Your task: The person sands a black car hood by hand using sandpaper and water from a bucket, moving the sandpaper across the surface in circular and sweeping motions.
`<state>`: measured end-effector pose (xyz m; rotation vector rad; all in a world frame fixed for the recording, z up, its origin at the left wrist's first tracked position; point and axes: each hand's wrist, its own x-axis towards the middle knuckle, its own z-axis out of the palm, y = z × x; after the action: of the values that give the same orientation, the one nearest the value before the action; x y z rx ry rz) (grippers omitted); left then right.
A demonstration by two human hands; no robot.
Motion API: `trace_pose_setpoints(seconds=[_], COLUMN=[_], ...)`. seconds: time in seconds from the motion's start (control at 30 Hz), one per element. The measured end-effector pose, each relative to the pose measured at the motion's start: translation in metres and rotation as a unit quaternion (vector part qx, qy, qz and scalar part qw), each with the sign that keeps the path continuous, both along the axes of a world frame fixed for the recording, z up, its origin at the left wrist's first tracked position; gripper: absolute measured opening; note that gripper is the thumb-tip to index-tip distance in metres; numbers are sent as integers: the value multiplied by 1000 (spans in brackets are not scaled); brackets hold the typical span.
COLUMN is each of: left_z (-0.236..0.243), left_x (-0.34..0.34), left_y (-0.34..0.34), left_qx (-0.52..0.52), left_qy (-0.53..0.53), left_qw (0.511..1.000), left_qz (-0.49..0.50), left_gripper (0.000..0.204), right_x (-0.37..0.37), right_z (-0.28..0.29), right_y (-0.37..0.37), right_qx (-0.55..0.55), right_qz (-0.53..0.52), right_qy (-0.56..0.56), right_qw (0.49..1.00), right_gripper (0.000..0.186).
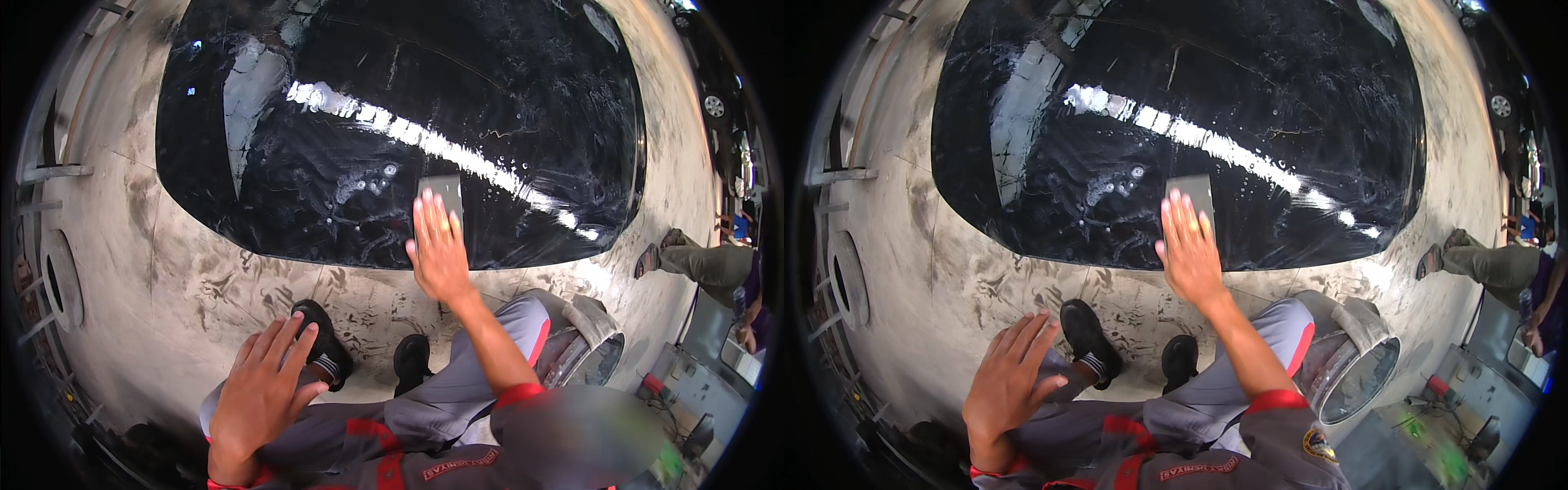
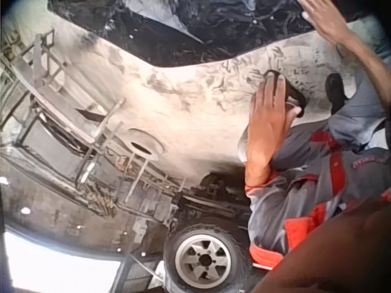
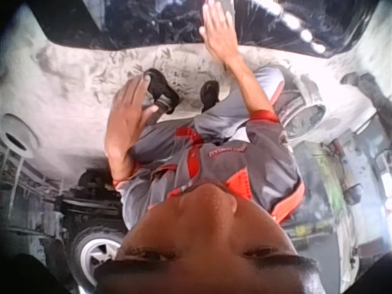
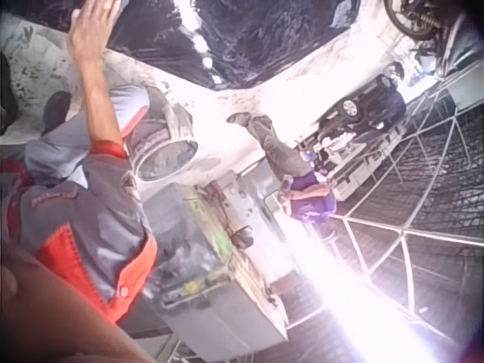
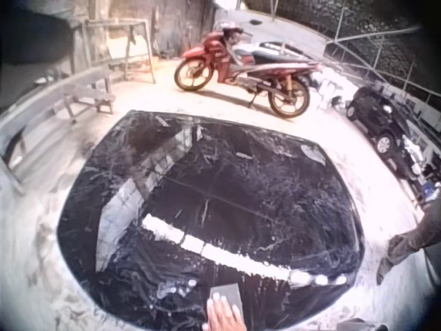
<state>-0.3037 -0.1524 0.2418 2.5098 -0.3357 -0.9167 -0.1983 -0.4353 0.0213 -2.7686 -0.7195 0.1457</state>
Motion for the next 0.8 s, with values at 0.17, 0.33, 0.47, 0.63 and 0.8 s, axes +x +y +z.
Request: trace_pose_setpoints(seconds=[0.17,0.33,0.47,0.63,0.8], left_z=[6,5,10,6,2], left_x=[-3,-19,-15,-7,-20], left_y=[-7,12,-1,-21,5], left_qx=[14,-7,49,-21,20], left_qy=[-12,10,-30,-12,2], left_qw=[1000,1000,998,997,1000], left_qz=[-19,4,-6,-67,-15], left_gripper=[70,70,71,69,70], right_x=[165,3,53,109,44], right_z=[7,-6,1,-16,15], right_y=[62,67,119,176,-6], right_qx=[13,31,103,75,20], right_qz=[-35,67,74,98,13], right_qy=[-143,7,-21,-109,23], right_qw=[989,997,992,986,999], right_gripper=[58,71,66,63,69])
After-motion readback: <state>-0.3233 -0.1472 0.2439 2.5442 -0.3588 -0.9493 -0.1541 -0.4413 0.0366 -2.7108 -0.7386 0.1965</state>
